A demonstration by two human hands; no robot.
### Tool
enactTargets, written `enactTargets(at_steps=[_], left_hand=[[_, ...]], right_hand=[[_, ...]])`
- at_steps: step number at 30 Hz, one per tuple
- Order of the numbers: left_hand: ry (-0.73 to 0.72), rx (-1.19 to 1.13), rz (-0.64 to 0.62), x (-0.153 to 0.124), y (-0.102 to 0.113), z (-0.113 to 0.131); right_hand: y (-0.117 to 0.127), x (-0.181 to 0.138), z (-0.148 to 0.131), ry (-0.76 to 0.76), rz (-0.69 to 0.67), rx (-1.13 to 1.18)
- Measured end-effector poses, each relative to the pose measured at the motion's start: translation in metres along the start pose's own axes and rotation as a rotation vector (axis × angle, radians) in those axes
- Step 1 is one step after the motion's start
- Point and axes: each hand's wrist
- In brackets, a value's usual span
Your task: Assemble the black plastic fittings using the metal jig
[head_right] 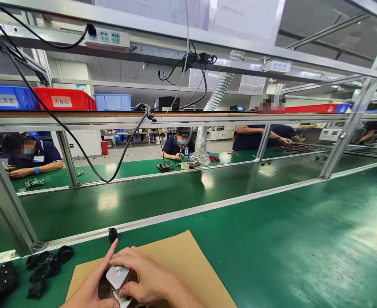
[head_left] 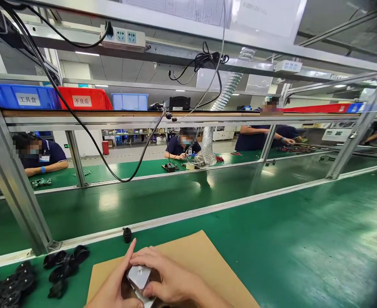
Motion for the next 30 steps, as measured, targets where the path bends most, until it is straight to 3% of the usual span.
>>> enactTargets(at_steps=[3,8,10,14,17,21,25,30], left_hand=[[0.035,0.006,0.069,0.001,-0.008,0.005],[0.095,0.203,0.331,0.005,-0.027,0.005],[0.099,0.235,0.36,0.006,-0.029,0.004],[0.01,0.147,0.238,0.002,-0.017,0.006],[0.016,0.073,0.112,-0.003,-0.007,0.01],[0.025,0.008,-0.024,-0.003,0.0,0.014],[0.054,-0.019,-0.061,0.0,0.002,0.017],[0.072,-0.123,-0.019,0.0,-0.007,0.016]], right_hand=[[-0.007,0.002,-0.011,-0.083,0.031,-0.16],[-0.038,0.009,-0.022,-0.258,0.346,-0.348],[-0.046,0.01,-0.023,-0.287,0.411,-0.4],[-0.032,0.001,-0.025,-0.249,0.268,-0.415],[-0.007,-0.008,-0.022,-0.131,0.12,-0.244],[0.007,-0.006,-0.012,-0.023,0.066,-0.028],[0.0,0.001,-0.011,0.029,-0.06,0.069],[-0.005,-0.002,-0.022,-0.084,-0.044,-0.061]])
Point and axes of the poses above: each hand's wrist, its own x-axis towards the middle knuckle, its own y-axis out of the back of the hand, z = x × y, and after that the axes turned 6 degrees about -y, right-handed
